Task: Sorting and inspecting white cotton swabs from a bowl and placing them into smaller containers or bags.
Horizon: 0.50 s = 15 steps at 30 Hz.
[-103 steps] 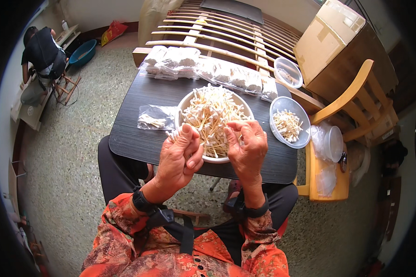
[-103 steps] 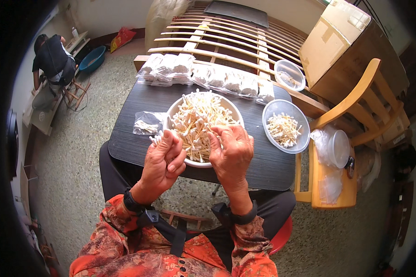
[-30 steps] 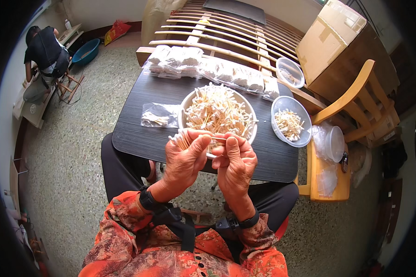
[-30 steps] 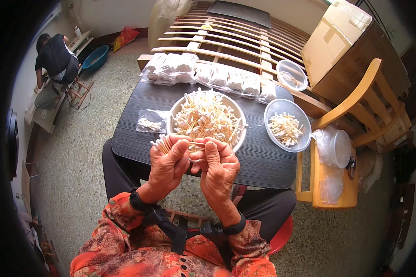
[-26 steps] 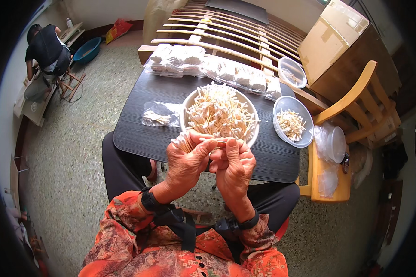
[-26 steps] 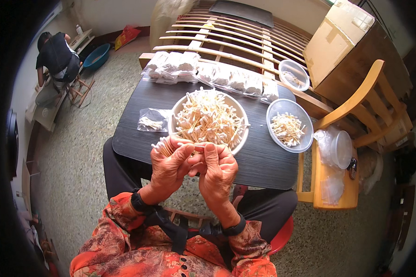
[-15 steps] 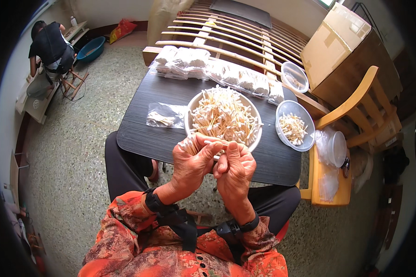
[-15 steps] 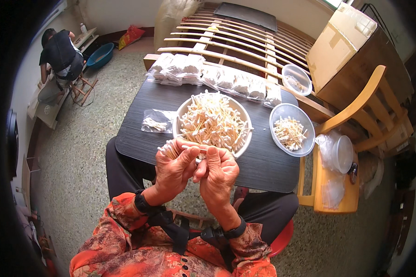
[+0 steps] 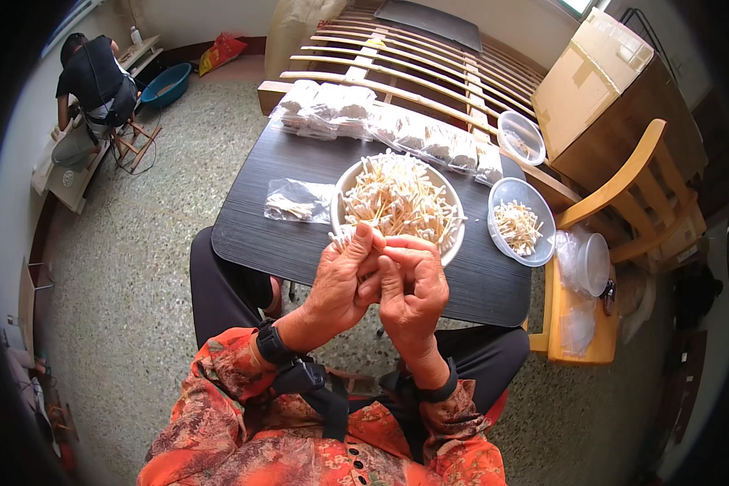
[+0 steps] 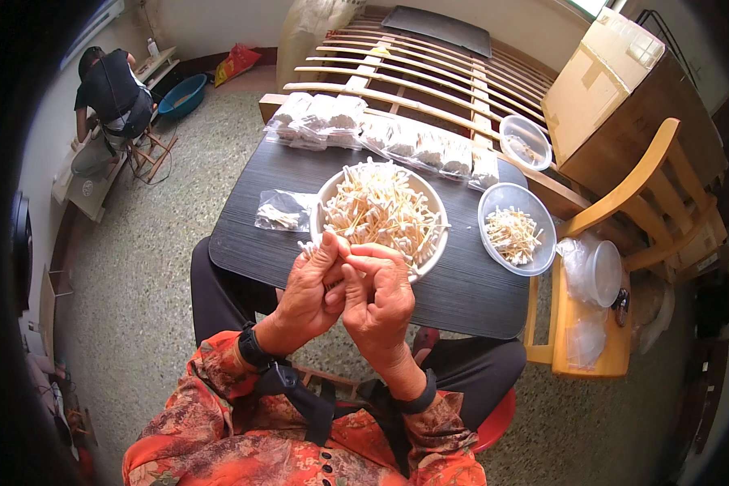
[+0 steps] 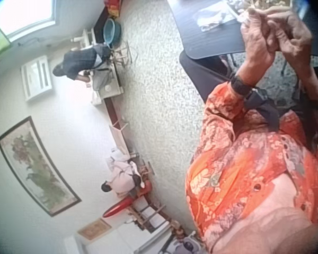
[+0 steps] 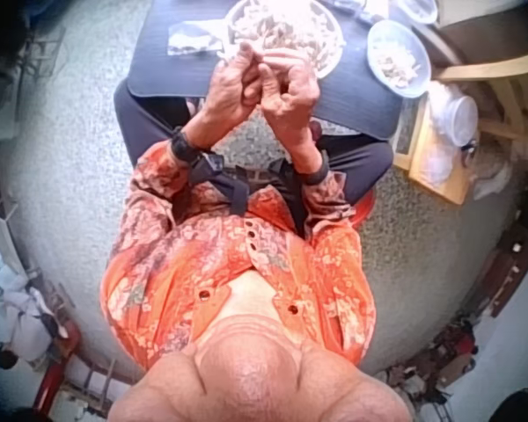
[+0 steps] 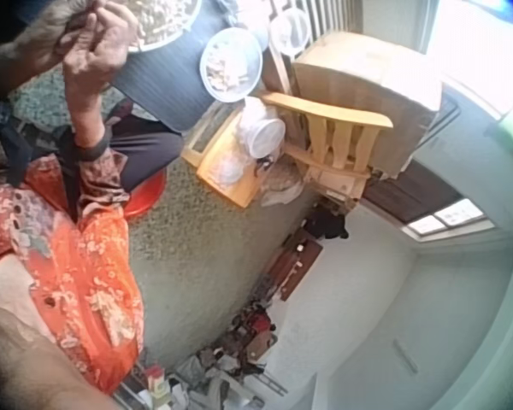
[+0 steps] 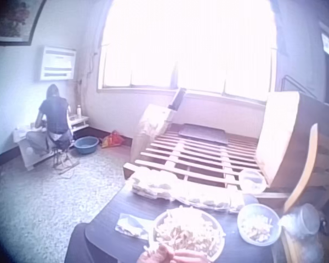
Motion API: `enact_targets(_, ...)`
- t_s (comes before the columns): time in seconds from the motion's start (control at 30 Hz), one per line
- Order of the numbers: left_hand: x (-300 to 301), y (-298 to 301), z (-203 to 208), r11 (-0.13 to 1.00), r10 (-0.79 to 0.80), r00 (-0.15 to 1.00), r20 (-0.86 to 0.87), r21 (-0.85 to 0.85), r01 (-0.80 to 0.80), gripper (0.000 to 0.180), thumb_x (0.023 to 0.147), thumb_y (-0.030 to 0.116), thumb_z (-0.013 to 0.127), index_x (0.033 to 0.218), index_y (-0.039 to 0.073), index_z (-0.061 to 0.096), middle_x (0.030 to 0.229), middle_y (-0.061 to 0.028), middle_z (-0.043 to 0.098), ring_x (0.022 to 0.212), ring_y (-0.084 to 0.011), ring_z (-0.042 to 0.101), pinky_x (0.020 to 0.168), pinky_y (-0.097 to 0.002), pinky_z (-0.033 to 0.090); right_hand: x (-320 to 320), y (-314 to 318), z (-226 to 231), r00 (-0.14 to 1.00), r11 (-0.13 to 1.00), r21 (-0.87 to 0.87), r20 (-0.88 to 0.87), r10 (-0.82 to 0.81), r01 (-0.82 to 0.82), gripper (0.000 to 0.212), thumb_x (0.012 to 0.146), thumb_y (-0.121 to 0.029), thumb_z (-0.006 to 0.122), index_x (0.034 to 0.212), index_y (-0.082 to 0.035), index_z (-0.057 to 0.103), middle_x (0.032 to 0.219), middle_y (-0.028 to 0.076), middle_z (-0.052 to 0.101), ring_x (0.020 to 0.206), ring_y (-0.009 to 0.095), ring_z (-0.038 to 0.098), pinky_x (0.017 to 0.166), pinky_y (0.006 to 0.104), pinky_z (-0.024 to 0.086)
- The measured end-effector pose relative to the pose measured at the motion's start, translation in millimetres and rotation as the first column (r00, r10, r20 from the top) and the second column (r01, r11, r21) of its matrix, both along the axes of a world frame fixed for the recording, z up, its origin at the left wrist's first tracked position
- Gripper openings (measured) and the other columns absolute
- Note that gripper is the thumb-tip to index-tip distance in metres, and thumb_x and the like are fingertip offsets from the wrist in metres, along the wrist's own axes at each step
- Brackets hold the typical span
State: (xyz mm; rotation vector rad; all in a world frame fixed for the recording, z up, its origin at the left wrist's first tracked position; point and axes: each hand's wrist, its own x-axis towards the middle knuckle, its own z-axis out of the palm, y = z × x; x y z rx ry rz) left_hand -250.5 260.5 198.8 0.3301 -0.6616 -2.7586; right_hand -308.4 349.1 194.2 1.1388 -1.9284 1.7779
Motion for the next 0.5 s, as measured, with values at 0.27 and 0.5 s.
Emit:
enact_targets(0.27,-0.2,-12.0,5.1,0.986,0.156,0.988,0.019,-0.060,-0.154,0.032,0.093,0.037,0.045,0.077,0.010,0.047,0.056,0.0045,0.028,0.042,-0.0069,0.031,0.038,-0.0211,0.026,-26.0,14.9,7.3,0.905,0.996,-0.090,0.422,0.054,-0.018,0.009,0.081,-0.003,0.064,0.088,-0.001,0.058,0.081,0.005,0.058,0.054,0.003,0.048,0.048,0.0223,0.040)
enact_targets(0.5,-1.0,-14.5,-1.1,0.949,0.260,0.963,-0.067,-0.164,-0.268,0.034,0.093,0.039,0.042,0.076,0.010,0.046,0.066,0.0001,0.041,0.054,-0.0104,0.045,0.042,-0.0223,0.034,-48.3,9.8,7.8,0.983,0.967,0.207,-0.135,-0.122,0.148,0.015,0.072,0.003,0.066,0.084,-0.005,0.063,0.076,0.007,0.057,0.060,0.019,0.055,0.055,0.0285,0.045)
